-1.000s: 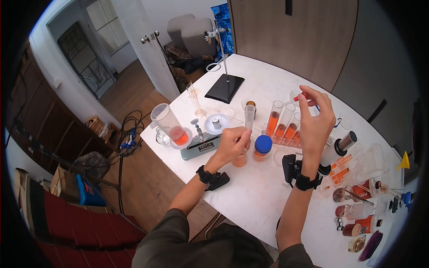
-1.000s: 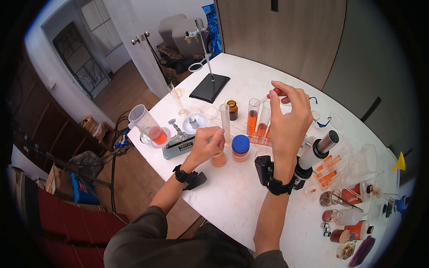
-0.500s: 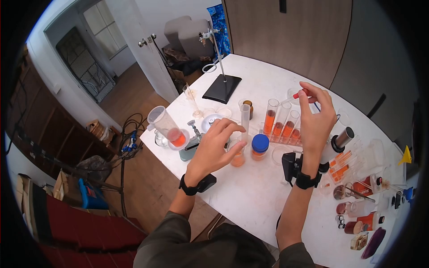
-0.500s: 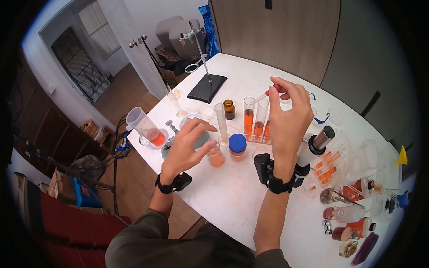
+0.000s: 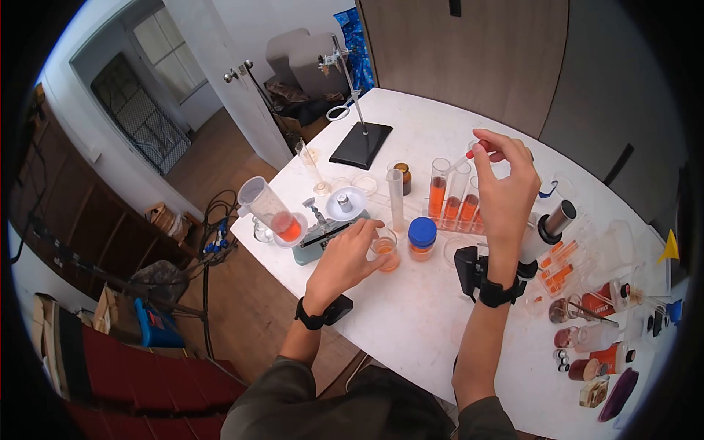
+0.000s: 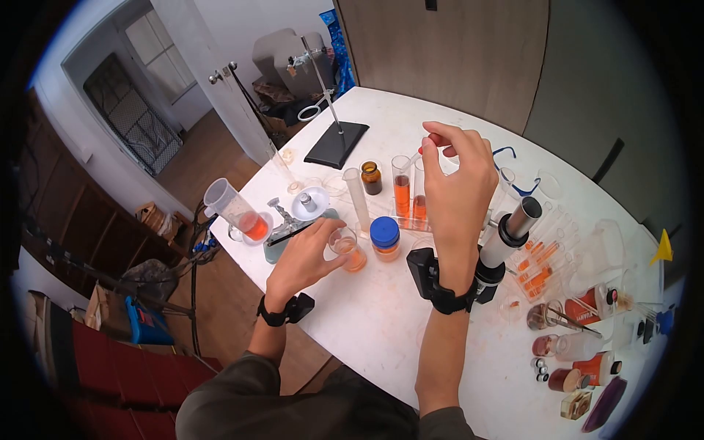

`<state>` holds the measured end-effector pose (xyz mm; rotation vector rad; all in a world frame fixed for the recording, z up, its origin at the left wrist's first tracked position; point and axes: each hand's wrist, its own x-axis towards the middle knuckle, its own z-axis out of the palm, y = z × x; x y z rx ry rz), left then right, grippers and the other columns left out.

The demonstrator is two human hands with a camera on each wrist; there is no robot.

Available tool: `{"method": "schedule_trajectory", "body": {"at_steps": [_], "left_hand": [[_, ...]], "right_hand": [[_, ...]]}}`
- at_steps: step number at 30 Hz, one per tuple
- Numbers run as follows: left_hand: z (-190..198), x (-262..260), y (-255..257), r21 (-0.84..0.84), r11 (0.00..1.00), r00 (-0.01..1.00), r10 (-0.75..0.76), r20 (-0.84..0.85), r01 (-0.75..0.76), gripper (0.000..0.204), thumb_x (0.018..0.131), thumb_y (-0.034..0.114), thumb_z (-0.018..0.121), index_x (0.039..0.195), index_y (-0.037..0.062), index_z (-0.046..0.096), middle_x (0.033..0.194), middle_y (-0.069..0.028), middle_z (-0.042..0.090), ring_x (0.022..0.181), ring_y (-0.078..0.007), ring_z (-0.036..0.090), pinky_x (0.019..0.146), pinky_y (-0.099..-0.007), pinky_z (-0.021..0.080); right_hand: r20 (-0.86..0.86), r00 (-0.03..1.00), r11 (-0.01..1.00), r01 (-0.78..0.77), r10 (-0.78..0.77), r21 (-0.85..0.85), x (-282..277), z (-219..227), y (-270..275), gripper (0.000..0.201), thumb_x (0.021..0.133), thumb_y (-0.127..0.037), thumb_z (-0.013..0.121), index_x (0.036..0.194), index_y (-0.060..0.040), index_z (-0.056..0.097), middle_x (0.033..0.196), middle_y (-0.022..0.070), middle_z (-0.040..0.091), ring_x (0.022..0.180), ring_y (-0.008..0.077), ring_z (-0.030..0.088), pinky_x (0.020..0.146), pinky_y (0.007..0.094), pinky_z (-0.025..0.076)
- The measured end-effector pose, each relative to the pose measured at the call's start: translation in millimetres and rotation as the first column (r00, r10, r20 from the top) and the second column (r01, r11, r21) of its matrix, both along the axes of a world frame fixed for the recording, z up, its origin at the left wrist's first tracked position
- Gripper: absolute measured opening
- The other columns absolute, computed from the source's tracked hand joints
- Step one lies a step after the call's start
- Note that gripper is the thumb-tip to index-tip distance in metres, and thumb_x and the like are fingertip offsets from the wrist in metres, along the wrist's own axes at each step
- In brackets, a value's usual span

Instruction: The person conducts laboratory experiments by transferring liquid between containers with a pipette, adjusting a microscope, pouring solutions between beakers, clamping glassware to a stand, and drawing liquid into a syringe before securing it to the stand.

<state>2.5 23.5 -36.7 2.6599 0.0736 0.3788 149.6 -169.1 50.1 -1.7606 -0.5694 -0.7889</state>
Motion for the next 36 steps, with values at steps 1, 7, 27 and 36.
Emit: {"method": "schedule_trajectory", "body": {"at_steps": [1,7,27,36], "left_hand": [[0,0,-2,-0.045,0.999,1.000,0.003,0.000,-0.003,0.049,0.084,0.026,0.078,0.123,0.0022,0.059,0.105,-0.0129,0.065,0.096,-0.0286,0.067,0.087,-0.0405,0.054],[-1,3,-6,-0.041,0.999,0.999,0.035,-0.015,-0.035,0.047,0.084,0.022,0.076,0.123,0.0028,0.057,0.105,-0.0139,0.064,0.095,-0.0277,0.067,0.085,-0.0400,0.054],[19,-37,-17,-0.092,0.985,0.934,0.165,0.316,-0.143,0.056,0.083,0.005,0.075,0.135,0.0050,0.056,0.117,-0.0120,0.063,0.103,-0.0245,0.066,0.080,-0.0362,0.052],[-22,-69,36,-0.404,0.773,0.462,0.622,0.632,-0.489,0.033,0.085,0.003,0.071,0.117,0.0017,0.061,0.112,-0.0105,0.060,0.100,-0.0255,0.058,0.078,-0.0343,0.048]], "right_hand": [[-0.005,1.000,1.000,0.005,-0.005,-0.003,0,0,0,0.018,0.087,-0.004,0.071,0.104,-0.0072,0.077,0.089,0.0060,0.069,0.083,0.0181,0.061,0.077,0.0331,0.050],[-0.008,1.000,1.000,0.006,-0.006,-0.007,-1,1,-3,0.018,0.088,-0.005,0.071,0.105,-0.0075,0.077,0.090,0.0062,0.069,0.084,0.0188,0.061,0.078,0.0332,0.051],[-0.061,0.998,0.999,0.017,-0.019,-0.039,-1,1,-7,0.019,0.091,-0.009,0.070,0.109,-0.0087,0.077,0.099,0.0054,0.072,0.085,0.0151,0.064,0.081,0.0302,0.050],[-0.039,0.999,1.000,0.012,-0.012,-0.011,-5,3,-4,0.017,0.090,-0.006,0.070,0.105,-0.0073,0.077,0.091,0.0066,0.070,0.084,0.0176,0.062,0.078,0.0327,0.051]]}}
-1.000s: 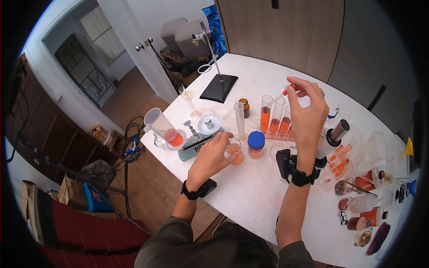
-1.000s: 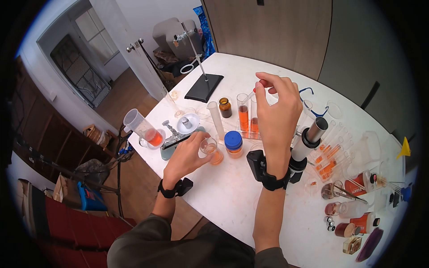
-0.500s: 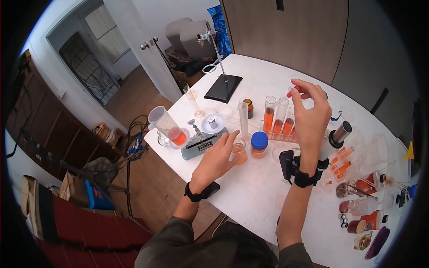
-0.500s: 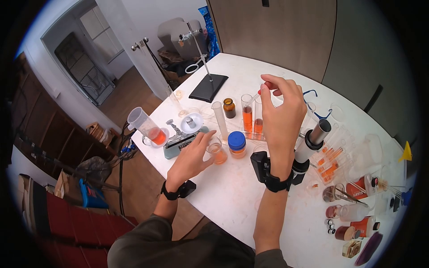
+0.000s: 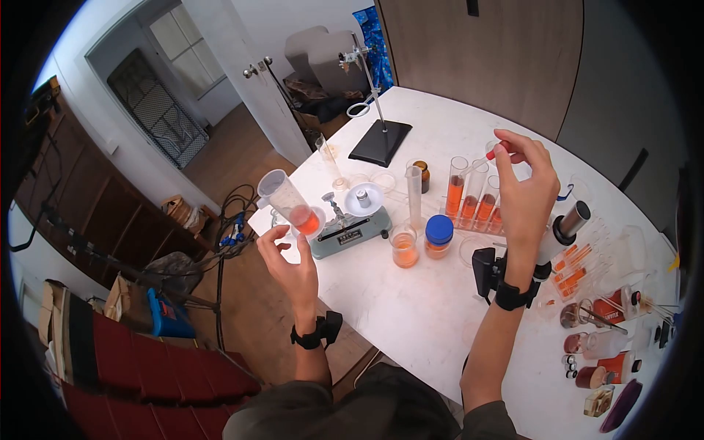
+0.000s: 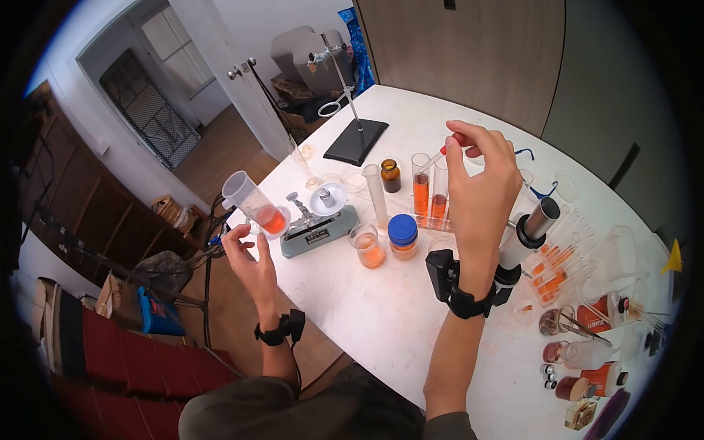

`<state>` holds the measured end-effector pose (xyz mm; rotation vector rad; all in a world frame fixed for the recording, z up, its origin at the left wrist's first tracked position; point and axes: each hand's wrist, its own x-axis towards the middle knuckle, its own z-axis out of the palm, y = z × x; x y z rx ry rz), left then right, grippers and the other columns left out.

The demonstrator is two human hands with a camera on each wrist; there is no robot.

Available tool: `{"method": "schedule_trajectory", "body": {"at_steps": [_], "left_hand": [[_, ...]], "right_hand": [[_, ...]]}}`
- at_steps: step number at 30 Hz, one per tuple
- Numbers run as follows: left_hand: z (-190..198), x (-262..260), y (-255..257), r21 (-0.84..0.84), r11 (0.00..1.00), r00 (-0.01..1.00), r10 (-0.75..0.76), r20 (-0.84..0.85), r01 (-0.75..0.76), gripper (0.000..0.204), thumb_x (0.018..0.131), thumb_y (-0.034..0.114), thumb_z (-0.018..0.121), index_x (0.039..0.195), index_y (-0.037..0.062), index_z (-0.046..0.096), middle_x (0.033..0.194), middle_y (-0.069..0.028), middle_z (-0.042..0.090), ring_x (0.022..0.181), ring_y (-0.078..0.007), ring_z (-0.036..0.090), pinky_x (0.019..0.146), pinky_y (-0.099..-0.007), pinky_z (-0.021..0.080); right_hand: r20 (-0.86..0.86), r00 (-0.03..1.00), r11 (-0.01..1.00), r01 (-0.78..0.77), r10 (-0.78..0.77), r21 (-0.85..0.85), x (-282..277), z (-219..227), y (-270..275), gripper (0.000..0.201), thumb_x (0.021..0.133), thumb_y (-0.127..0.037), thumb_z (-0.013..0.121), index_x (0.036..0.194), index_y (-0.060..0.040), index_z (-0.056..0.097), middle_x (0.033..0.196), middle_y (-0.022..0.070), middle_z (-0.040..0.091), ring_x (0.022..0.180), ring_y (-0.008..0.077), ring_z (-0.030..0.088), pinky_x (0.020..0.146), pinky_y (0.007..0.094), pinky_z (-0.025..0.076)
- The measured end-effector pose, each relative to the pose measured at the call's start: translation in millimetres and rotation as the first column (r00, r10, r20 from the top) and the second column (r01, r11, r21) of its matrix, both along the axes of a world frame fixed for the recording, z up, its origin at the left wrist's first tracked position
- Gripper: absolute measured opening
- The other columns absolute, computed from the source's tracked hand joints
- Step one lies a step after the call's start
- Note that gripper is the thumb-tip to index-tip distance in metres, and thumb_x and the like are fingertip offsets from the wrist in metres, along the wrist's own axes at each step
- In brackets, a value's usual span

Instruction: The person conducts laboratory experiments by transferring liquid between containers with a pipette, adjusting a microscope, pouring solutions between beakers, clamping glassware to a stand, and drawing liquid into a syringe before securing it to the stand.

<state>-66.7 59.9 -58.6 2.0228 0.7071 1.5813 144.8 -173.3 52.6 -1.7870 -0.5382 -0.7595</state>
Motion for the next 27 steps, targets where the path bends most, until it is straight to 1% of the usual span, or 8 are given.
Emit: {"method": "schedule_trajectory", "body": {"at_steps": [3,4,7,9,13,18,25,27], "left_hand": [[-3,1,19,0.019,0.997,0.990,0.080,-0.115,-0.078,0.047,0.087,0.008,0.073,0.129,0.0009,0.054,0.127,-0.0132,0.056,0.118,-0.0270,0.051,0.091,-0.0386,0.046],[-4,2,25,0.020,0.997,0.990,0.080,-0.113,-0.079,0.047,0.087,0.008,0.073,0.129,0.0009,0.054,0.127,-0.0132,0.056,0.118,-0.0270,0.051,0.091,-0.0386,0.046],[-9,6,42,-0.039,0.999,0.996,0.021,-0.082,-0.024,0.054,0.088,0.014,0.075,0.135,-0.0002,0.052,0.133,-0.0149,0.055,0.123,-0.0285,0.052,0.098,-0.0396,0.046],[-13,11,52,-0.136,0.990,0.997,-0.045,-0.070,0.035,0.061,0.089,0.020,0.076,0.139,-0.0013,0.049,0.140,-0.0169,0.052,0.128,-0.0292,0.052,0.103,-0.0406,0.045],[-13,18,56,-0.183,0.978,0.993,-0.114,-0.041,0.104,0.061,0.089,0.023,0.077,0.138,-0.0024,0.050,0.140,-0.0178,0.054,0.128,-0.0278,0.054,0.105,-0.0417,0.044],[-7,23,54,-0.186,0.966,0.983,-0.182,-0.009,0.177,0.054,0.089,0.021,0.075,0.133,-0.0033,0.054,0.127,-0.0161,0.064,0.118,-0.0255,0.061,0.106,-0.0419,0.045],[-2,23,63,-0.141,0.980,0.988,-0.148,-0.048,0.140,0.051,0.089,0.019,0.075,0.130,-0.0035,0.055,0.125,-0.0162,0.065,0.115,-0.0251,0.063,0.105,-0.0416,0.046],[0,24,65,-0.133,0.979,0.985,-0.165,-0.057,0.156,0.052,0.089,0.020,0.075,0.132,-0.0004,0.055,0.126,-0.0125,0.063,0.116,-0.0234,0.062,0.104,-0.0392,0.046]], "right_hand": [[-0.015,1.000,1.000,-0.006,0.006,0.002,-1,0,0,0.017,0.090,-0.006,0.070,0.105,-0.0069,0.077,0.091,0.0068,0.070,0.085,0.0174,0.062,0.079,0.0325,0.051],[-0.014,1.000,1.000,-0.004,0.004,0.001,-1,0,0,0.017,0.089,-0.006,0.070,0.105,-0.0068,0.077,0.091,0.0069,0.070,0.085,0.0174,0.062,0.079,0.0324,0.051],[-0.005,1.000,1.000,-0.003,0.003,0.000,-1,0,0,0.017,0.089,-0.005,0.070,0.105,-0.0065,0.077,0.091,0.0070,0.070,0.084,0.0172,0.062,0.078,0.0322,0.051],[0.004,1.000,1.000,-0.003,0.003,-0.002,-1,0,0,0.017,0.089,-0.005,0.070,0.105,-0.0064,0.077,0.091,0.0070,0.070,0.084,0.0171,0.062,0.078,0.0321,0.051],[-0.006,1.000,1.000,-0.006,0.006,0.003,-1,0,-1,0.017,0.089,-0.005,0.070,0.105,-0.0063,0.077,0.091,0.0068,0.070,0.084,0.0173,0.061,0.078,0.0322,0.051],[-0.016,1.000,1.000,-0.011,0.011,0.007,-1,1,-1,0.017,0.089,-0.005,0.070,0.105,-0.0061,0.077,0.091,0.0070,0.070,0.084,0.0177,0.061,0.078,0.0326,0.051],[0.009,1.000,1.000,-0.019,0.019,0.011,2,-2,-1,0.017,0.089,-0.005,0.070,0.104,-0.0055,0.077,0.090,0.0076,0.070,0.084,0.0181,0.062,0.078,0.0328,0.051],[0.008,1.000,1.000,-0.022,0.022,0.013,2,-2,-1,0.016,0.089,-0.005,0.070,0.104,-0.0054,0.077,0.090,0.0076,0.070,0.084,0.0181,0.062,0.078,0.0327,0.051]]}}
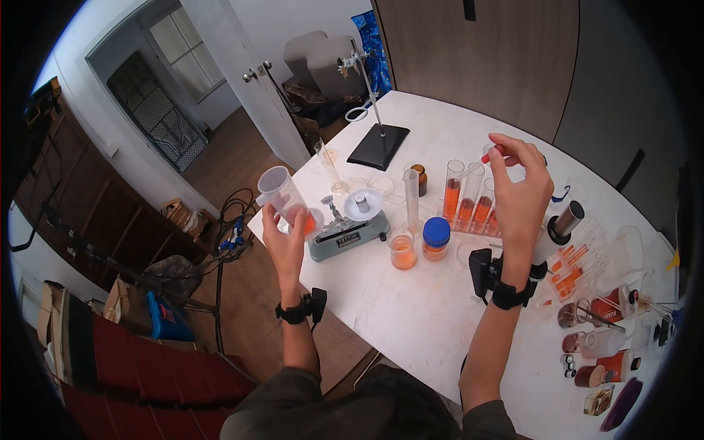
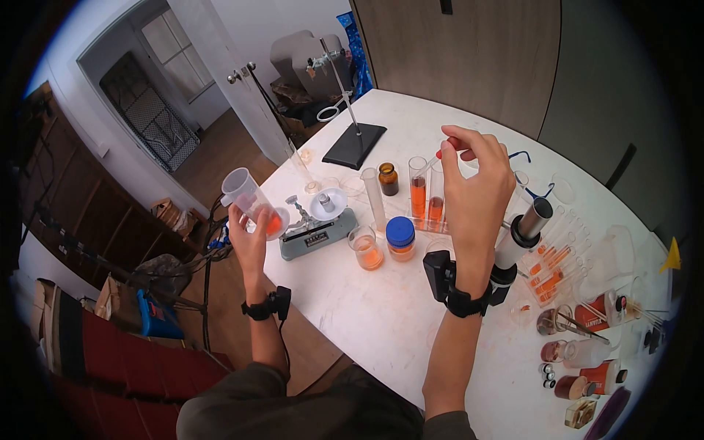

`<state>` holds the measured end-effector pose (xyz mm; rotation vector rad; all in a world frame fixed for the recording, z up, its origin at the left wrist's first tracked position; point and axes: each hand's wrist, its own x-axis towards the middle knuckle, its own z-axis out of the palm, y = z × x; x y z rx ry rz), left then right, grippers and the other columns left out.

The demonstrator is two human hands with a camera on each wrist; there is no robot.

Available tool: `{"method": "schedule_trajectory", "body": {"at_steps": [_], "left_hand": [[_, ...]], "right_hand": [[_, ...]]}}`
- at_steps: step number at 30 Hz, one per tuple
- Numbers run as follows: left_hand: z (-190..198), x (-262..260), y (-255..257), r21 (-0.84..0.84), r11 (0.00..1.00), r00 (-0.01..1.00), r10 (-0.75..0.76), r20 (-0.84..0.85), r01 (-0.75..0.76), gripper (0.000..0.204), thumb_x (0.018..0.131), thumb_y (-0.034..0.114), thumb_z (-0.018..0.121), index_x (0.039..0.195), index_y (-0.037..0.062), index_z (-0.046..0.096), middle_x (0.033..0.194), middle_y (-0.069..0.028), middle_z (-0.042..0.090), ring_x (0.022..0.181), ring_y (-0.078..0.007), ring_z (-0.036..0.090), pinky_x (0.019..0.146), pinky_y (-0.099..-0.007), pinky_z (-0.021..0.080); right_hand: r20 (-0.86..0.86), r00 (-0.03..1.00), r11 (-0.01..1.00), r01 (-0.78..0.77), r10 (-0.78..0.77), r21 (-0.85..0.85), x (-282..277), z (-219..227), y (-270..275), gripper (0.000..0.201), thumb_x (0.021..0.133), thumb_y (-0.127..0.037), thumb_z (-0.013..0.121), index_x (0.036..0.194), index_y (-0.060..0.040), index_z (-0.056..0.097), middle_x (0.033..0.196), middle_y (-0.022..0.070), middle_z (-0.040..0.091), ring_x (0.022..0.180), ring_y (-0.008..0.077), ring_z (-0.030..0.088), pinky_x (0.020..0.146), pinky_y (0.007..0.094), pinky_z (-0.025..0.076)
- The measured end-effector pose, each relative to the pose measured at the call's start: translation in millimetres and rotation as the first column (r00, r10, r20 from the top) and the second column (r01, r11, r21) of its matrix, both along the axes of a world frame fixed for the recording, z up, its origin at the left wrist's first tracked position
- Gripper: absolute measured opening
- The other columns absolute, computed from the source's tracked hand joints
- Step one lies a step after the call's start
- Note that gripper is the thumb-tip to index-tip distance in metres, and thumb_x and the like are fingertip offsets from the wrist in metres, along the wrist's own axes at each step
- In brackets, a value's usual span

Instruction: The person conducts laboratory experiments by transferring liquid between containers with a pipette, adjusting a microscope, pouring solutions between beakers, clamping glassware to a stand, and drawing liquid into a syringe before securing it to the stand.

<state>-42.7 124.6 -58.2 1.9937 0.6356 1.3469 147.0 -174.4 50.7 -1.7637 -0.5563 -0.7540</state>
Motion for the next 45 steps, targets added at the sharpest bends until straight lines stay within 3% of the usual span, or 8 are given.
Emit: {"method": "schedule_trajectory", "body": {"at_steps": [7,10,11,14,20,34,39,45], "left_hand": [[35,-14,-33,-0.035,0.999,0.996,-0.022,0.085,0.025,0.054,0.085,0.017,0.078,0.130,-0.0019,0.057,0.123,-0.0141,0.065,0.110,-0.0224,0.064,0.094,-0.0356,0.050],[42,-22,-58,-0.003,0.993,0.992,-0.122,-0.010,0.122,0.054,0.085,0.013,0.077,0.132,0.0003,0.055,0.121,-0.0088,0.064,0.109,-0.0153,0.062,0.091,-0.0298,0.049],[36,-24,-61,-0.055,0.981,0.982,-0.188,-0.001,0.188,0.059,0.079,0.013,0.080,0.133,-0.0003,0.059,0.125,-0.0107,0.065,0.100,-0.0172,0.065,0.083,-0.0299,0.050],[22,-24,-75,-0.159,0.913,0.919,-0.390,-0.059,0.377,0.060,0.080,0.010,0.079,0.135,-0.0007,0.057,0.125,-0.0135,0.066,0.102,-0.0175,0.066,0.086,-0.0310,0.051],[-24,-13,-88,-0.307,0.839,0.849,-0.507,-0.147,0.449,0.062,0.080,0.014,0.083,0.133,0.0028,0.055,0.128,-0.0145,0.066,0.112,-0.0230,0.066,0.097,-0.0379,0.052],[-50,-9,-103,-0.397,0.789,0.798,-0.570,-0.193,0.468,0.060,0.080,0.009,0.081,0.133,0.0032,0.054,0.133,-0.0132,0.064,0.122,-0.0257,0.063,0.101,-0.0406,0.053],[-42,-21,-94,-0.234,0.862,0.754,-0.508,-0.417,0.450,0.069,0.080,0.008,0.079,0.142,0.0049,0.049,0.134,-0.0144,0.062,0.120,-0.0258,0.062,0.098,-0.0399,0.053],[-16,-38,-78,-0.266,0.875,0.844,-0.470,-0.258,0.405,0.056,0.084,-0.003,0.064,0.138,0.0082,0.056,0.128,-0.0099,0.066,0.115,-0.0216,0.063,0.092,-0.0340,0.053]], "right_hand": [[-0.013,1.000,1.000,0.012,-0.012,-0.002,-1,1,0,0.018,0.089,-0.005,0.071,0.105,-0.0061,0.077,0.091,0.0073,0.070,0.083,0.0176,0.062,0.078,0.0326,0.051],[-0.016,1.000,1.000,0.015,-0.015,-0.009,-1,1,1,0.018,0.089,-0.005,0.071,0.105,-0.0063,0.077,0.091,0.0072,0.070,0.083,0.0174,0.062,0.078,0.0325,0.051],[-0.017,1.000,1.000,0.016,-0.016,-0.009,-1,1,1,0.018,0.089,-0.005,0.071,0.105,-0.0064,0.077,0.091,0.0073,0.070,0.083,0.0173,0.062,0.078,0.0325,0.051],[-0.020,1.000,1.000,-0.001,0.001,-0.007,-2,1,0,0.018,0.089,-0.005,0.070,0.105,-0.0067,0.077,0.091,0.0073,0.070,0.083,0.0171,0.062,0.078,0.0323,0.051],[-0.018,1.000,1.000,0.000,0.000,-0.005,-2,1,-1,0.018,0.089,-0.006,0.070,0.105,-0.0071,0.077,0.091,0.0071,0.070,0.084,0.0173,0.062,0.078,0.0321,0.051],[-0.019,1.000,1.000,0.000,0.000,-0.006,-1,0,1,0.017,0.089,-0.006,0.070,0.105,-0.0064,0.077,0.091,0.0073,0.069,0.083,0.0175,0.062,0.077,0.0324,0.051],[-0.009,1.000,1.000,0.004,-0.004,0.002,-1,2,-2,0.017,0.089,-0.006,0.070,0.105,-0.0058,0.077,0.091,0.0075,0.069,0.083,0.0174,0.062,0.077,0.0323,0.051],[-0.014,1.000,1.000,0.002,-0.002,-0.004,-2,2,-1,0.017,0.089,-0.005,0.070,0.105,-0.0061,0.077,0.090,0.0073,0.069,0.083,0.0175,0.062,0.077,0.0327,0.051]]}}
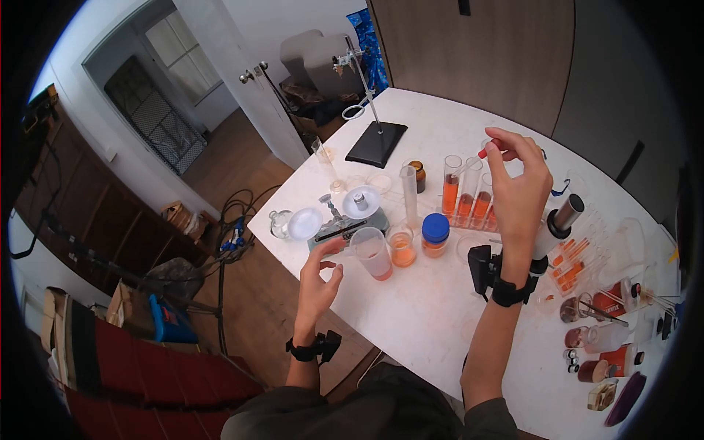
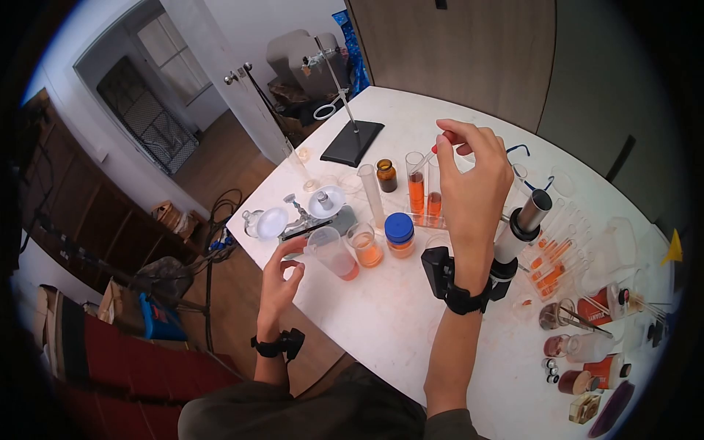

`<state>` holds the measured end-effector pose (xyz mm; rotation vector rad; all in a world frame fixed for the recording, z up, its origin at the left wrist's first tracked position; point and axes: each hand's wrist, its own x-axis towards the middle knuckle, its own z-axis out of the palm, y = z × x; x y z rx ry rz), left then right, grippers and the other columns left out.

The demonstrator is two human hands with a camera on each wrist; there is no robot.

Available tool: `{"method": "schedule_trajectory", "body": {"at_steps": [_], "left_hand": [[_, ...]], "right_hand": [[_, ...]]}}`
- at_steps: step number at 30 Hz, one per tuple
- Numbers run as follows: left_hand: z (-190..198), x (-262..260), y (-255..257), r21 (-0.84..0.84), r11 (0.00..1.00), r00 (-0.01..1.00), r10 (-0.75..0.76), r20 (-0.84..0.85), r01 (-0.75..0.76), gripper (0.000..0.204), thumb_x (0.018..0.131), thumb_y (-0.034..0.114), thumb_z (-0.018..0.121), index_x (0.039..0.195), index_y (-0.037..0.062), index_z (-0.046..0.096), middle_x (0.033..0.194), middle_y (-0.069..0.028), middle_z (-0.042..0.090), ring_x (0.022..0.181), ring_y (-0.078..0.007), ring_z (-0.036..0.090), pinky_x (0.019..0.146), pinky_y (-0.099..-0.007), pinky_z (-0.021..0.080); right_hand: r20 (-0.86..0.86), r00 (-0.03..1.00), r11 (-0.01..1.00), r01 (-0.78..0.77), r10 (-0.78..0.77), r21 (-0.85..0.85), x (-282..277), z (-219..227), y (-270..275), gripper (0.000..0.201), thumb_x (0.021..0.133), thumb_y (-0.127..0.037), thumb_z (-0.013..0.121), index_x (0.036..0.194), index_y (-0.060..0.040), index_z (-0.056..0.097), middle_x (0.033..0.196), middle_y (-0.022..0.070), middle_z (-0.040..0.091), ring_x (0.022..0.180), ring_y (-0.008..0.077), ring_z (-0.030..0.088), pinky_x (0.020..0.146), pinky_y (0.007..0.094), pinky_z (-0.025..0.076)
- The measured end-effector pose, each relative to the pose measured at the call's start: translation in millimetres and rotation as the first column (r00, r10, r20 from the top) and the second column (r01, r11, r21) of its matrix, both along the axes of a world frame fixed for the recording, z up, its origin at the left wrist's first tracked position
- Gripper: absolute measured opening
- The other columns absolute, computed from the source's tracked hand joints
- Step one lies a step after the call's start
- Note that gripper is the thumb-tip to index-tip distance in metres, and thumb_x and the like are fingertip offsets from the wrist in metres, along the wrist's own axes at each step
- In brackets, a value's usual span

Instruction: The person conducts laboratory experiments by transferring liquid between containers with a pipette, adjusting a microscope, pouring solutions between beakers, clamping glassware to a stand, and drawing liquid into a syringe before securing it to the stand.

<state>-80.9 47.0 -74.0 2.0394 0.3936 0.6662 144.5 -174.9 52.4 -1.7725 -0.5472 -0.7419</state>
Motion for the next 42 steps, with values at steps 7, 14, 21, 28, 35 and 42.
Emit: {"method": "schedule_trajectory", "body": {"at_steps": [7,14,21,28,35,42], "left_hand": [[7,8,4,0.034,0.991,0.983,0.126,0.131,-0.132,0.033,0.087,-0.006,0.058,0.116,0.0041,0.069,0.115,-0.0070,0.069,0.107,-0.0168,0.064,0.084,-0.0294,0.051],[-18,22,-3,-0.061,0.995,0.986,0.081,0.143,-0.073,0.036,0.089,-0.004,0.058,0.123,0.0048,0.066,0.118,-0.0065,0.068,0.108,-0.0156,0.062,0.084,-0.0290,0.051],[-44,20,-15,-0.118,0.987,0.991,-0.121,-0.062,0.113,0.067,0.084,0.001,0.068,0.147,0.0031,0.044,0.141,-0.0146,0.055,0.132,-0.0247,0.053,0.101,-0.0377,0.051],[-34,26,-23,-0.116,0.984,0.988,-0.143,-0.063,0.135,0.068,0.082,0.006,0.073,0.144,0.0012,0.047,0.138,-0.0167,0.058,0.126,-0.0275,0.059,0.103,-0.0400,0.050],[-18,23,-22,-0.073,0.982,0.969,-0.186,-0.160,0.177,0.063,0.084,0.004,0.070,0.143,-0.0015,0.049,0.142,-0.0153,0.057,0.128,-0.0237,0.057,0.106,-0.0381,0.048],[-22,17,-7,-0.010,0.983,0.978,-0.184,-0.103,0.184,0.056,0.086,-0.004,0.058,0.141,0.0036,0.055,0.143,-0.0124,0.057,0.128,-0.0231,0.057,0.105,-0.0366,0.049]], "right_hand": [[0.004,1.000,1.000,-0.004,0.004,-0.001,-1,0,-2,0.019,0.088,-0.004,0.070,0.105,-0.0068,0.077,0.091,0.0062,0.070,0.083,0.0174,0.062,0.078,0.0324,0.051],[0.006,1.000,1.000,0.007,-0.007,0.006,0,-1,-2,0.018,0.088,-0.005,0.071,0.105,-0.0070,0.077,0.091,0.0063,0.070,0.082,0.0177,0.061,0.078,0.0327,0.051],[-0.009,1.000,1.000,0.001,-0.001,0.006,0,0,-3,0.017,0.088,-0.006,0.071,0.104,-0.0066,0.076,0.091,0.0067,0.069,0.082,0.0180,0.061,0.078,0.0329,0.051],[-0.011,1.000,1.000,0.015,-0.015,0.015,1,-1,-3,0.019,0.088,-0.005,0.071,0.106,-0.0072,0.077,0.090,0.0066,0.069,0.081,0.0177,0.062,0.078,0.0329,0.051],[0.008,0.998,0.996,0.063,-0.064,0.067,1,-1,0,0.018,0.090,-0.005,0.071,0.107,-0.0069,0.077,0.092,0.0058,0.070,0.082,0.0163,0.062,0.077,0.0326,0.050],[-0.014,1.000,0.998,0.026,-0.025,0.060,8,-11,6,0.019,0.090,-0.005,0.070,0.108,-0.0082,0.077,0.094,0.0053,0.071,0.086,0.0167,0.062,0.079,0.0326,0.050]]}}
